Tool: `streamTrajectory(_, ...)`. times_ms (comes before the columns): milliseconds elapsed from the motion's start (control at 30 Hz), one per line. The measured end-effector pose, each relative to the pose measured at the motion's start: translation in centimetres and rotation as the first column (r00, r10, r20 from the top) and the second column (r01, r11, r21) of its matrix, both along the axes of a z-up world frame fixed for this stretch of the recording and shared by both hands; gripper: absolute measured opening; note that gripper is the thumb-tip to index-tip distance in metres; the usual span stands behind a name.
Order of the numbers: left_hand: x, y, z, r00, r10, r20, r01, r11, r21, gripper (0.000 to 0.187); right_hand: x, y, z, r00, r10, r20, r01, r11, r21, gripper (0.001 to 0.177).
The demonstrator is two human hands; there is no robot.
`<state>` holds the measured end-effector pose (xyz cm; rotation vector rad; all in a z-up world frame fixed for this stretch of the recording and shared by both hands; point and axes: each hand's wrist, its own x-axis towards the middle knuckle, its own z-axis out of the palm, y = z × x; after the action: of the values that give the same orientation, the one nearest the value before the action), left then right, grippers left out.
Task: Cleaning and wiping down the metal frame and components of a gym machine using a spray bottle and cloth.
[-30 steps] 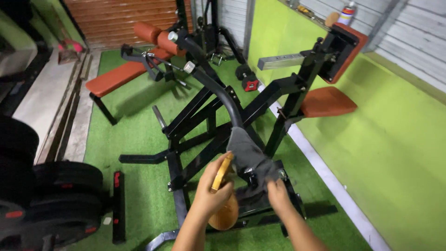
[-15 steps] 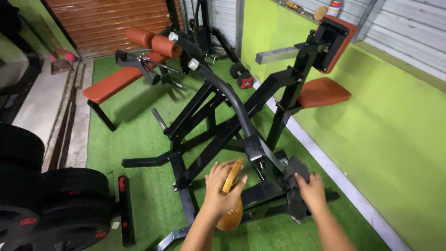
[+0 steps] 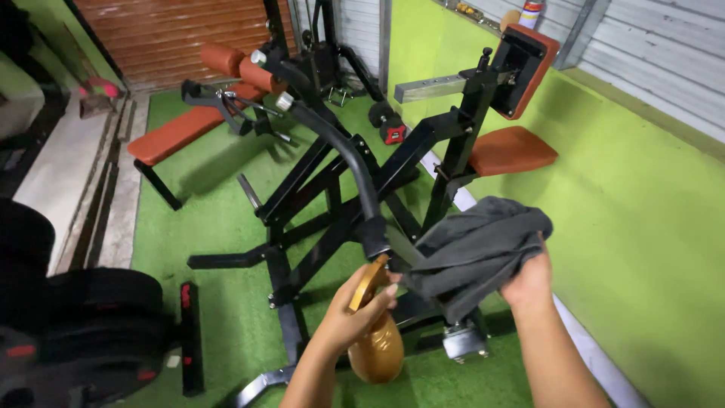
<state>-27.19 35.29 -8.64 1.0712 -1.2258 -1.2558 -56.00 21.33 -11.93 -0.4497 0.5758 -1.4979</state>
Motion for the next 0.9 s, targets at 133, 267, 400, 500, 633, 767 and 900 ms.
streamTrajectory(133, -3.7, -1.0, -5.9, 0.99, -0.017, -0.138, 0.011, 0.999, -0.04, 0.054, -8.2, -2.4, -3.9, 0.988, 0.053, 0.148, -0.023, 0.98, -0.196, 0.047)
streamTrajectory(267, -7.4, -1.6, -9.7, 0.951, 0.206, 0.23, -0.154, 0.962, -0.224, 0.051, -14.3, -4.7, -8.0, 1.0, 0.026, 0.003, -0.025, 1.0, -0.014, 0.056)
streamTrajectory(400, -11.2, -1.0, -9.3, 0.79, 0.41, 0.455, -0.392, 0.909, -0.138, 0.052, -17.1, -9.6, -18.6, 0.985, 0.17, 0.016, -0.17, 0.975, 0.144, 0.045)
streamTrajectory(500, -13.7, -1.5, -9.8, 0.766, 0.556, 0.323, -0.559, 0.824, -0.094, 0.038, -13.7, -9.7, -18.7, 0.947, 0.305, 0.098, -0.318, 0.93, 0.187, 0.045)
streamTrajectory(633, -15.8, -2.5, -8.5, 0.709, 0.642, 0.291, -0.679, 0.734, 0.034, 0.024, -10.4, -10.5, -21.7, 0.886, 0.447, 0.126, -0.464, 0.865, 0.193, 0.044)
streamTrajectory(767, -16.4, -4.2, -7.6, 0.551, 0.809, 0.203, -0.783, 0.586, -0.21, 0.026, -5.8, -9.5, -20.3, 0.85, 0.526, -0.027, -0.502, 0.824, 0.26, 0.04)
streamTrajectory(900, -15.6, -5.3, -7.4, 0.512, 0.824, 0.243, -0.797, 0.561, -0.223, 0.029, -0.7, -6.8, -16.2, 0.751, 0.574, -0.325, -0.593, 0.803, 0.049, 0.032)
